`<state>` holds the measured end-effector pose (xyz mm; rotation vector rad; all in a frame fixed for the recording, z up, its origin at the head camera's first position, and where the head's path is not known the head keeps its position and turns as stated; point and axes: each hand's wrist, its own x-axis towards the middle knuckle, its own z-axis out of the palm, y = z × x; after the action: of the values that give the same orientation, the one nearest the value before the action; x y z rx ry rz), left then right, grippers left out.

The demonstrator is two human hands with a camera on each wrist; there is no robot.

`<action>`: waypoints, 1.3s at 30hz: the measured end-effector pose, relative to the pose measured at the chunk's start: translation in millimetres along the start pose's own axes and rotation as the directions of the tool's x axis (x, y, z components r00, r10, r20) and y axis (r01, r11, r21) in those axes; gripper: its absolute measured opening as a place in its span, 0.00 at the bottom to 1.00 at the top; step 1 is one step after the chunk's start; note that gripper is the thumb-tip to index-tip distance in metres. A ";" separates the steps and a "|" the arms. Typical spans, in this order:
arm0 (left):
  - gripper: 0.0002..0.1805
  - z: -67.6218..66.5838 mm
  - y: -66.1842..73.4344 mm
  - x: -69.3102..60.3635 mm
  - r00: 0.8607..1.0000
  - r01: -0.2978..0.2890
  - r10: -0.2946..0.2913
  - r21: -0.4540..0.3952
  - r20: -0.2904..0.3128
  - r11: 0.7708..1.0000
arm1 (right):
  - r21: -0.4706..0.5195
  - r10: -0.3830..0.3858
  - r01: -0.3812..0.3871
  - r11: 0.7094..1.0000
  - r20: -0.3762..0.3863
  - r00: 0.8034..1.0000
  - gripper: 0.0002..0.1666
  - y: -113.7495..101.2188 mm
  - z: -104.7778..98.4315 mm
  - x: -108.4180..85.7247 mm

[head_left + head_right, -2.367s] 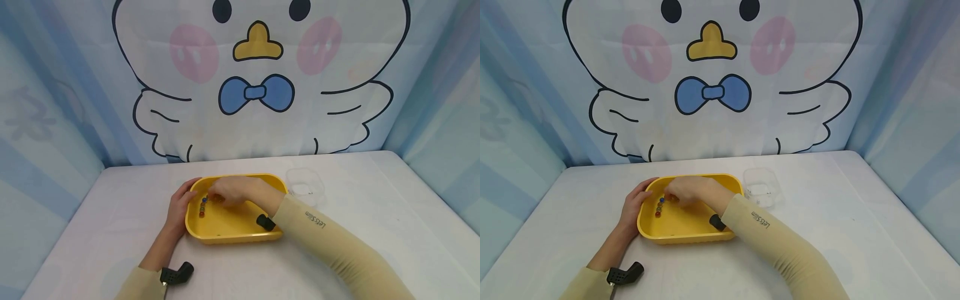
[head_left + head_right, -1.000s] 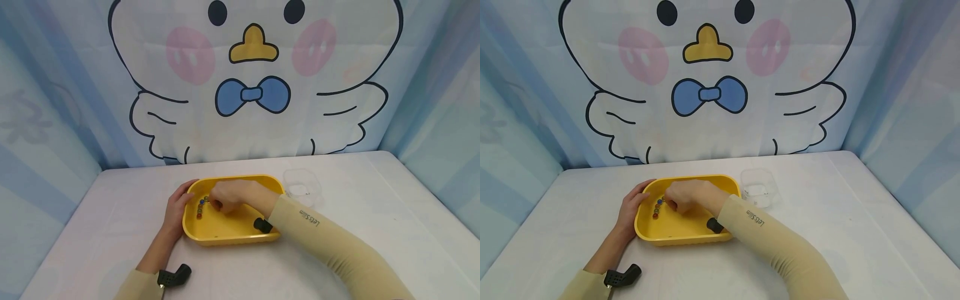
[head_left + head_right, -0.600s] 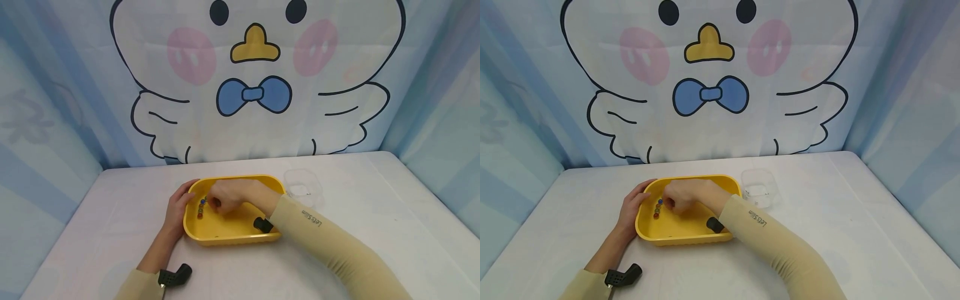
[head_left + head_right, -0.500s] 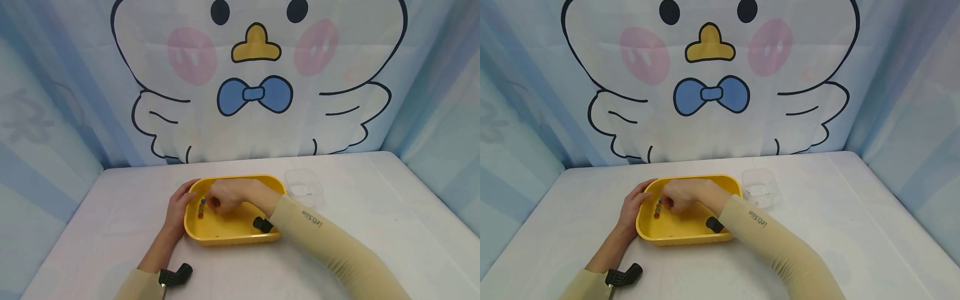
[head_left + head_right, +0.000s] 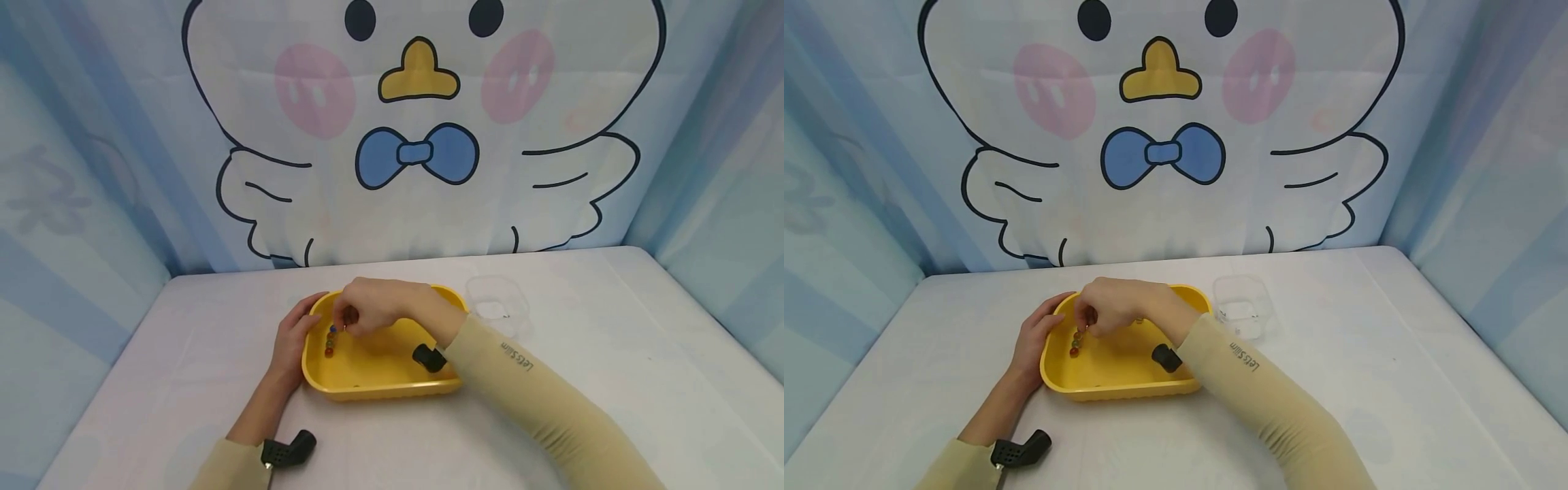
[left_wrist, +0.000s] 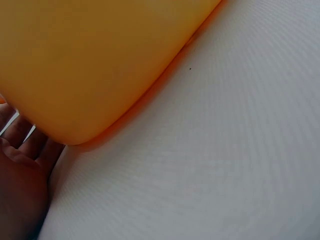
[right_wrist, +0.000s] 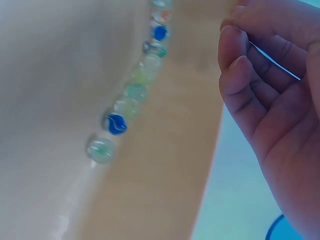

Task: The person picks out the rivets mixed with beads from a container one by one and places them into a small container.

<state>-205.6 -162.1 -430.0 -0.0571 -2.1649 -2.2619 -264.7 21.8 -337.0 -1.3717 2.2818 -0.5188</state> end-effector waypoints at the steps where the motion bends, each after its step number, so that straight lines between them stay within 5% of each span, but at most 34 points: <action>1: 0.25 0.0 0.0 0.1 1.000 0.000 0.000 -0.001 0.000 1.000 | 0.010 0.001 -0.001 1.000 -0.010 1.000 0.08 0.0 -2.1 -1.4; 15: 0.25 -0.4 1.2 0.3 1.000 0.020 -0.020 -0.009 -0.006 1.000 | 0.159 0.042 -0.032 0.987 -0.061 0.997 0.07 -0.2 -13.2 -19.1; 28: 0.25 0.4 1.4 -0.7 1.000 0.030 -0.030 0.000 -0.010 1.000 | 0.163 0.039 -0.013 0.987 -0.155 0.987 0.07 4.8 -23.2 -47.7; 39: 0.25 1.2 1.7 -1.0 1.000 0.025 -0.025 -0.017 -0.006 1.000 | 0.143 0.042 -0.002 0.990 -0.280 0.959 0.07 17.4 -27.9 -82.5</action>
<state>-204.5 -161.0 -428.3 -0.0236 -2.1560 -2.2902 -257.6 105.8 -308.9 -1.2689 2.4231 -0.9029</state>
